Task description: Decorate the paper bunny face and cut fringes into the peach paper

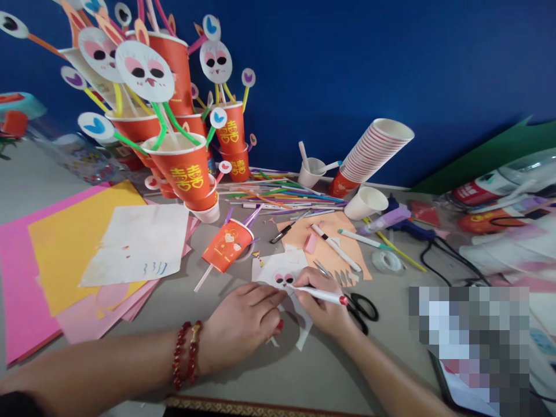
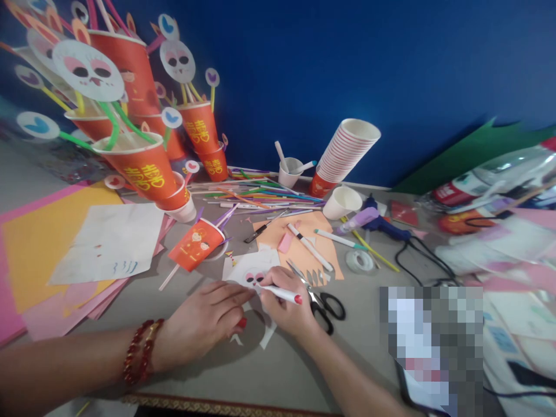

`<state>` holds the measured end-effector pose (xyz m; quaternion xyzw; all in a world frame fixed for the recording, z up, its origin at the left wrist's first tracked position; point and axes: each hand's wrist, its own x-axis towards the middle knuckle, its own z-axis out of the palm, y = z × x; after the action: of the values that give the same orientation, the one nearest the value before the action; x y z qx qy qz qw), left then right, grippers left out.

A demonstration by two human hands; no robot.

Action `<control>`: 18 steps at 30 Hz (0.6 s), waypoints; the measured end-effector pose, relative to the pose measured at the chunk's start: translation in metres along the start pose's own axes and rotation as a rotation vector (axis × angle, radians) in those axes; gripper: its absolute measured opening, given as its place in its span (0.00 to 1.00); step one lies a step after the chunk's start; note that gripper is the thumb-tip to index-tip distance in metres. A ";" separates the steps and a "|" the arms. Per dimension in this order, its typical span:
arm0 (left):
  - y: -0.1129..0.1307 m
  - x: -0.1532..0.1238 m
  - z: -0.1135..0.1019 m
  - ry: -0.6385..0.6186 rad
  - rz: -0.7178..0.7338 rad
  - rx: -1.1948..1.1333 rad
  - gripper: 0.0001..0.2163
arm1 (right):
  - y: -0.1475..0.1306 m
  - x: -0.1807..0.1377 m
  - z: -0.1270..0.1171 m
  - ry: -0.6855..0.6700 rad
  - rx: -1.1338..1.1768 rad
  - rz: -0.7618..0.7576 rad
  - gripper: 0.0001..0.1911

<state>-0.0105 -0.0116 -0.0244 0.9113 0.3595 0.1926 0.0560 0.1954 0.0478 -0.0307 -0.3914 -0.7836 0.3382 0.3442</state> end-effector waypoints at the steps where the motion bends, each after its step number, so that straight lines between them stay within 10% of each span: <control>1: 0.000 0.000 0.000 0.001 0.000 0.000 0.08 | 0.000 0.000 0.000 0.007 0.006 0.001 0.08; 18: 0.000 -0.001 0.001 -0.013 -0.003 -0.002 0.07 | 0.002 -0.001 0.000 0.006 0.002 -0.011 0.07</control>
<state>-0.0107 -0.0124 -0.0257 0.9119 0.3605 0.1869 0.0594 0.1964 0.0477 -0.0331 -0.3877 -0.7842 0.3362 0.3488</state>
